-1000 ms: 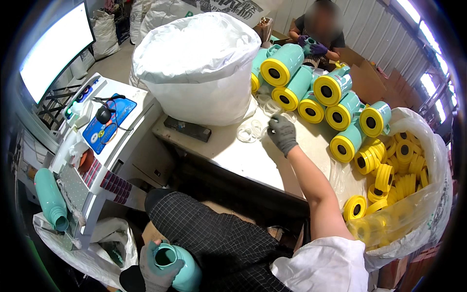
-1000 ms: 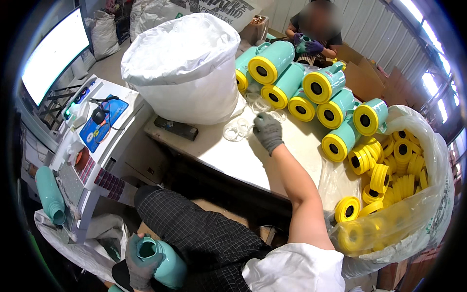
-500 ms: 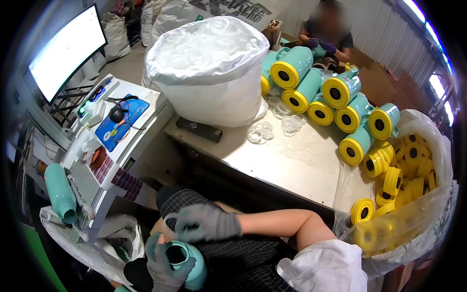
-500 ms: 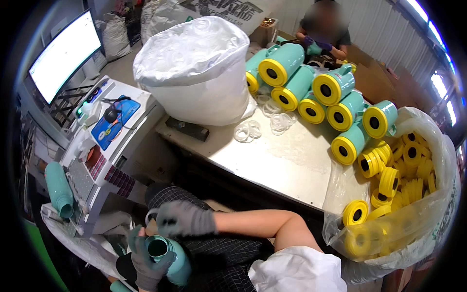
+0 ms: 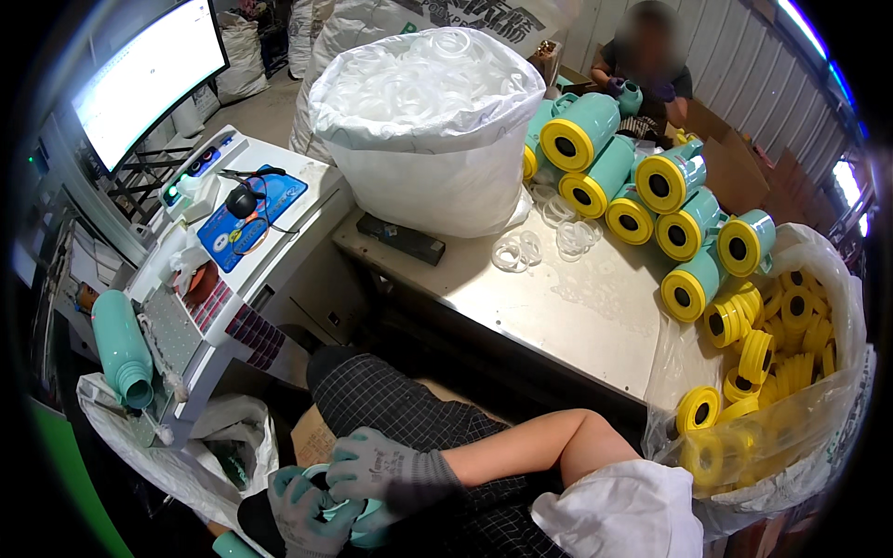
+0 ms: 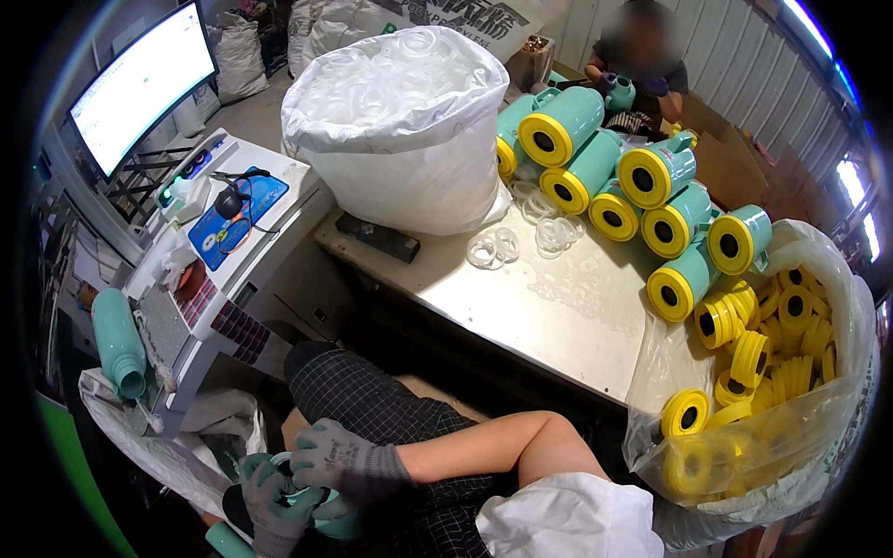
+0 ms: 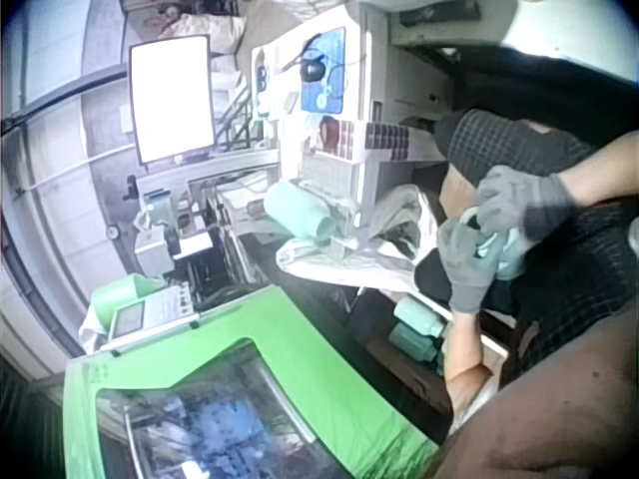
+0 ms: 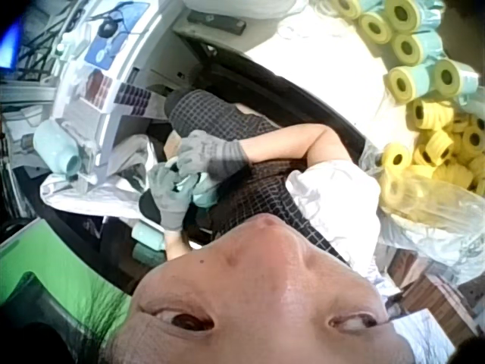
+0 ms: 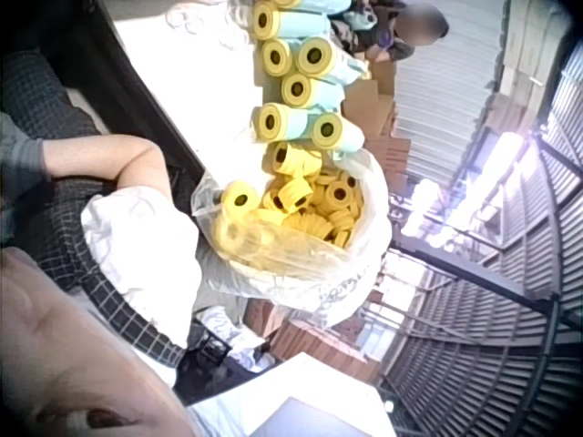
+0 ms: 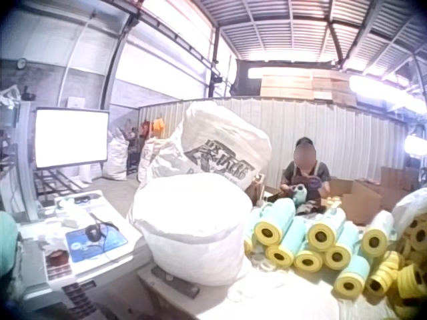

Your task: The person assembles teal plastic pitchers by inserting a white plastic insert into the opening, applying a red label to the side, and attaching a yellow lid. The person handles the pitchers one at a time, placing finished units on a nearby table.

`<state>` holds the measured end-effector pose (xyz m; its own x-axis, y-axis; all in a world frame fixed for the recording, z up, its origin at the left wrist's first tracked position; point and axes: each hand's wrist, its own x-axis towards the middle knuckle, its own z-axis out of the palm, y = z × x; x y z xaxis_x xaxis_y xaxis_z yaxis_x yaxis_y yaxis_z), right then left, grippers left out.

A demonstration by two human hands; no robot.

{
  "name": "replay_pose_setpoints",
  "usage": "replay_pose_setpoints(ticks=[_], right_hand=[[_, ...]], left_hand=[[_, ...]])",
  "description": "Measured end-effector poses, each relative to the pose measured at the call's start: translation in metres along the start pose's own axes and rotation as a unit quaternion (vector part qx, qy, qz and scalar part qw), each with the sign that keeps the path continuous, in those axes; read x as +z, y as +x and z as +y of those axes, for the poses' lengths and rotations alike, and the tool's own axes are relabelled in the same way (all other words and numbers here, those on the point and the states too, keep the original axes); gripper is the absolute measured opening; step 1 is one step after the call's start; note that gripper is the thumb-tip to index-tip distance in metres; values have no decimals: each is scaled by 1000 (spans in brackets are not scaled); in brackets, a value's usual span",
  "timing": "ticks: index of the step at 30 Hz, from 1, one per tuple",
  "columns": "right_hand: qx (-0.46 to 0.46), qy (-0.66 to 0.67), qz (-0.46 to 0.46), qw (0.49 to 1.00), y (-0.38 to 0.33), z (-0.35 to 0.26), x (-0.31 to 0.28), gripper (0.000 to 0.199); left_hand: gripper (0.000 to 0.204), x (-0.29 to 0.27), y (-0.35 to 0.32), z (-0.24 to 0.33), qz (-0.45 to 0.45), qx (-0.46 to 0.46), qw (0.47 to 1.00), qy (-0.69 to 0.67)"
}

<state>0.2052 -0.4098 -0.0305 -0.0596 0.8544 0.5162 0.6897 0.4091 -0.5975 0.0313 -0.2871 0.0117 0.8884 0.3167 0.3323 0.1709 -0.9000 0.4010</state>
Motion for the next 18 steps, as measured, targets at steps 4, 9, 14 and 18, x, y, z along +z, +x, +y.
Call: replay_pose_setpoints(ticks=[4,9,14,18], right_hand=[[5,31,49,998,0,-7,12,44],[23,48,10,999,13,-11,42,45],[-72,-19,-62,995,32,-15,47,35],[-28,-93,42,994,24,-20,20,30]], left_hand=[[38,-29,18,21,18,91,990,106],[36,-39,3,8,-44,-44,989,134],[34,-80,7,17,-178,-90,957,213],[35,-88,58,21,-262,-39,937,229]])
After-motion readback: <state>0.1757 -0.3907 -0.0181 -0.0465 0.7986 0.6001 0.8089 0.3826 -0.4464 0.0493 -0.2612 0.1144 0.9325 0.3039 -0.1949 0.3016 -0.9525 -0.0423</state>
